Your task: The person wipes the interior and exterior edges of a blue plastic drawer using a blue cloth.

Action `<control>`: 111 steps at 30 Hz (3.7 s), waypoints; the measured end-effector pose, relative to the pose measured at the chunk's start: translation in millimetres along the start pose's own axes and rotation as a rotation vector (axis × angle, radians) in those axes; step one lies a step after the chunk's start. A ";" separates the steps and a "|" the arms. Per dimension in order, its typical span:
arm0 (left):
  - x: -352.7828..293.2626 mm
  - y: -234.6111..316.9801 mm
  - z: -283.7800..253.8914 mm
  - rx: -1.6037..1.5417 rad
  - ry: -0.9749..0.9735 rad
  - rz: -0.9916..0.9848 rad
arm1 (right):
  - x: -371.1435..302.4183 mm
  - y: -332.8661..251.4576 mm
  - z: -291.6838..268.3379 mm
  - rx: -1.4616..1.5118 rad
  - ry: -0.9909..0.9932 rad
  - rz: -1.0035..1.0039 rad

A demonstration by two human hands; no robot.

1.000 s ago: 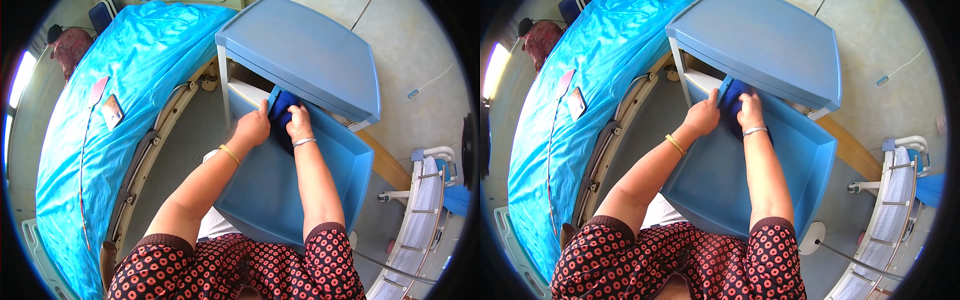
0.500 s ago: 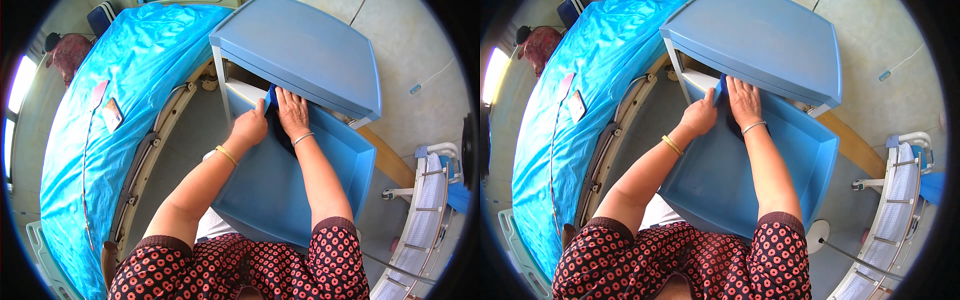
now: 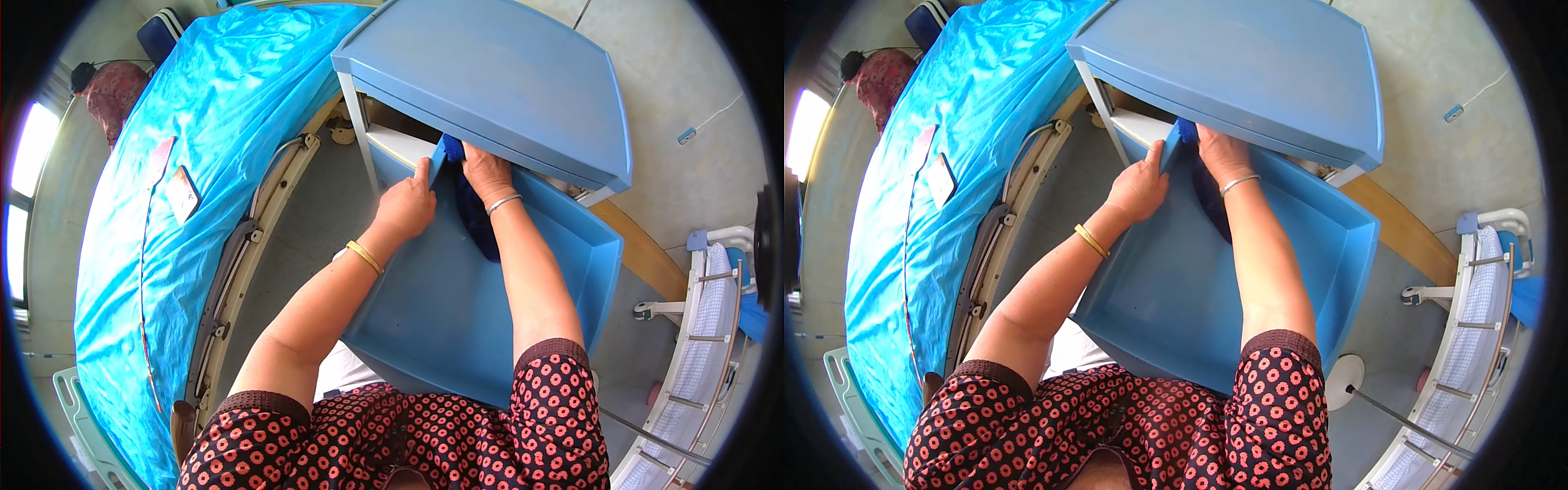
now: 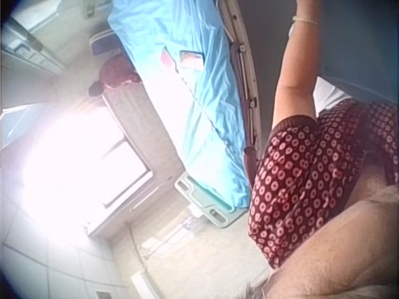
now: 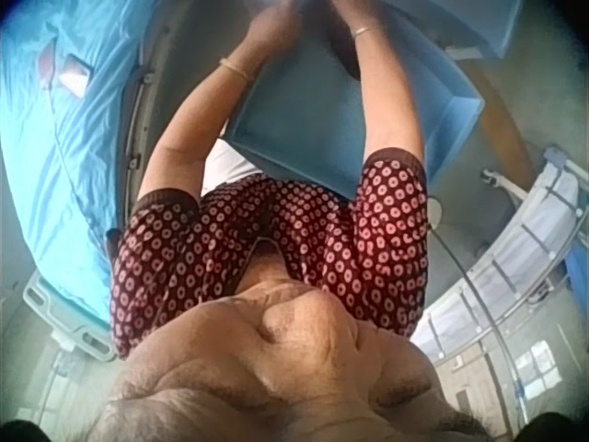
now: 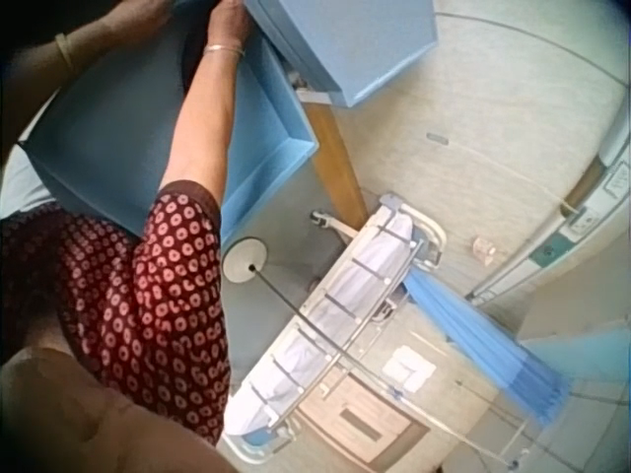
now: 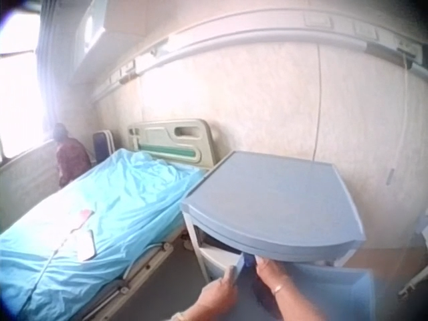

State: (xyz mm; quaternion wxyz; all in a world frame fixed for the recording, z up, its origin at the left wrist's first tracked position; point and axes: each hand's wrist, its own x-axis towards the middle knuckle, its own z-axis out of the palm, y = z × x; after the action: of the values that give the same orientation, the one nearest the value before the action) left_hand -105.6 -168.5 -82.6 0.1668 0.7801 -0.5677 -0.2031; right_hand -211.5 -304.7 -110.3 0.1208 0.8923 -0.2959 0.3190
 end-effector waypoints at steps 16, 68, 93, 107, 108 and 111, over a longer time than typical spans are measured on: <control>0.4 -0.2 -0.5 0.005 -0.007 0.002 | -11.9 -11.4 -18.6 -0.125 -0.133 0.599; 5.3 4.1 2.7 -0.023 -0.030 0.003 | 0.0 -16.1 4.1 -0.075 -0.111 0.070; -0.8 -9.5 2.0 -0.264 0.066 0.007 | -119.0 53.3 -92.0 0.010 -0.279 0.405; 7.1 -18.6 14.7 -0.365 0.131 0.051 | -29.9 -54.3 21.4 0.015 -0.458 0.586; 6.3 -17.6 11.1 -0.354 0.129 0.043 | -31.9 -50.6 24.0 0.005 -0.475 0.565; 10.0 -16.5 12.0 -0.380 0.165 0.063 | -25.2 -44.1 13.6 0.087 -0.478 0.548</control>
State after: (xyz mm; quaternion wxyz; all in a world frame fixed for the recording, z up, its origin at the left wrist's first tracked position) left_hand -95.4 -173.4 -102.4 0.3632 0.7306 -0.5277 -0.2365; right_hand -193.7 -263.7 -138.0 -0.0800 0.8335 -0.5300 0.1342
